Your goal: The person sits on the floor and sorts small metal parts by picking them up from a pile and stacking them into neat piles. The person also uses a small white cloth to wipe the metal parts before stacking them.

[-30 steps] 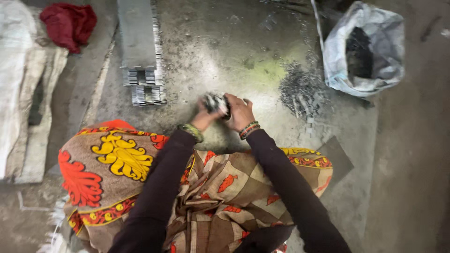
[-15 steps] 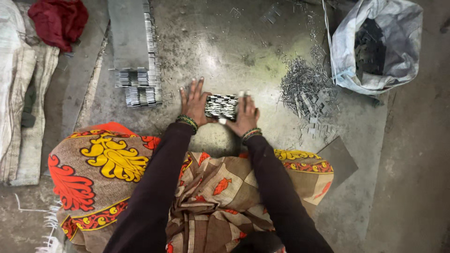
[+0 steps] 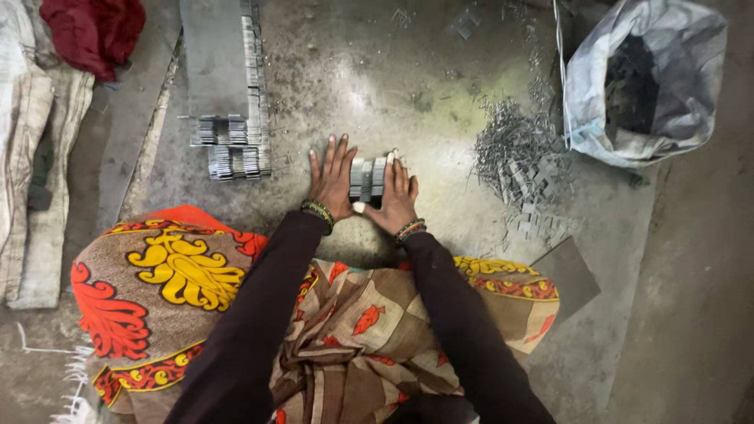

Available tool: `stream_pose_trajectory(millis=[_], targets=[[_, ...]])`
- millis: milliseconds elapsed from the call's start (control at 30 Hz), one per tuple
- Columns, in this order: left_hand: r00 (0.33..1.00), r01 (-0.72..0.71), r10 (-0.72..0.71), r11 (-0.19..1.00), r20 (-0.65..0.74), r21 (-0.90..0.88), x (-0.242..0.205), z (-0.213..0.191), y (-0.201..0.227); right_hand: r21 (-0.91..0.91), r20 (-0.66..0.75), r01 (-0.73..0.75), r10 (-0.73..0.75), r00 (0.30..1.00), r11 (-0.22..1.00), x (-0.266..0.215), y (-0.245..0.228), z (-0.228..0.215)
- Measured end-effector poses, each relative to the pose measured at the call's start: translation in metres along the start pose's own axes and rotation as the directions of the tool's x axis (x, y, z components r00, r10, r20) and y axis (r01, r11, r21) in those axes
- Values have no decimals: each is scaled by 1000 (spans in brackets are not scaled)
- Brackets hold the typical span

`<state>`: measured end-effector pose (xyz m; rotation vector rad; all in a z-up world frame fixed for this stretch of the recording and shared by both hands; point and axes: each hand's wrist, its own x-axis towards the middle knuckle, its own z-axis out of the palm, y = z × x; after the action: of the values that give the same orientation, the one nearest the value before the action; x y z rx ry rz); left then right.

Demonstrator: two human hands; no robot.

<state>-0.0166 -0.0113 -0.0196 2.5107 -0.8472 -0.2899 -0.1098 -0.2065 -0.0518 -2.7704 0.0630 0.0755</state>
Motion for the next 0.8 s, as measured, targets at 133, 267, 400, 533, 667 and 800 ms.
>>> stream_pose_trajectory(millis=[133,267,400,533,667,800], targets=[[978,-68,103,980,-180,189,-1,4,-3,14,-56,18,-17,998,1000,0,-11,-17],[999,35,-35,999,26,-21,-5,-6,3,105,-33,87,-84,996,991,4,-15,-43],[991,113,-112,994,68,-3,1,-23,17,144,121,-2,-16,992,990,21,-12,-52],[970,155,-166,985,179,73,16,-39,24,232,85,67,-89,992,970,24,-1,-49],[935,82,-162,964,316,251,60,-82,19,478,110,16,-79,991,878,65,-12,-69],[978,46,-138,873,154,486,114,-135,-12,595,-115,218,-187,976,773,122,-51,-100]])
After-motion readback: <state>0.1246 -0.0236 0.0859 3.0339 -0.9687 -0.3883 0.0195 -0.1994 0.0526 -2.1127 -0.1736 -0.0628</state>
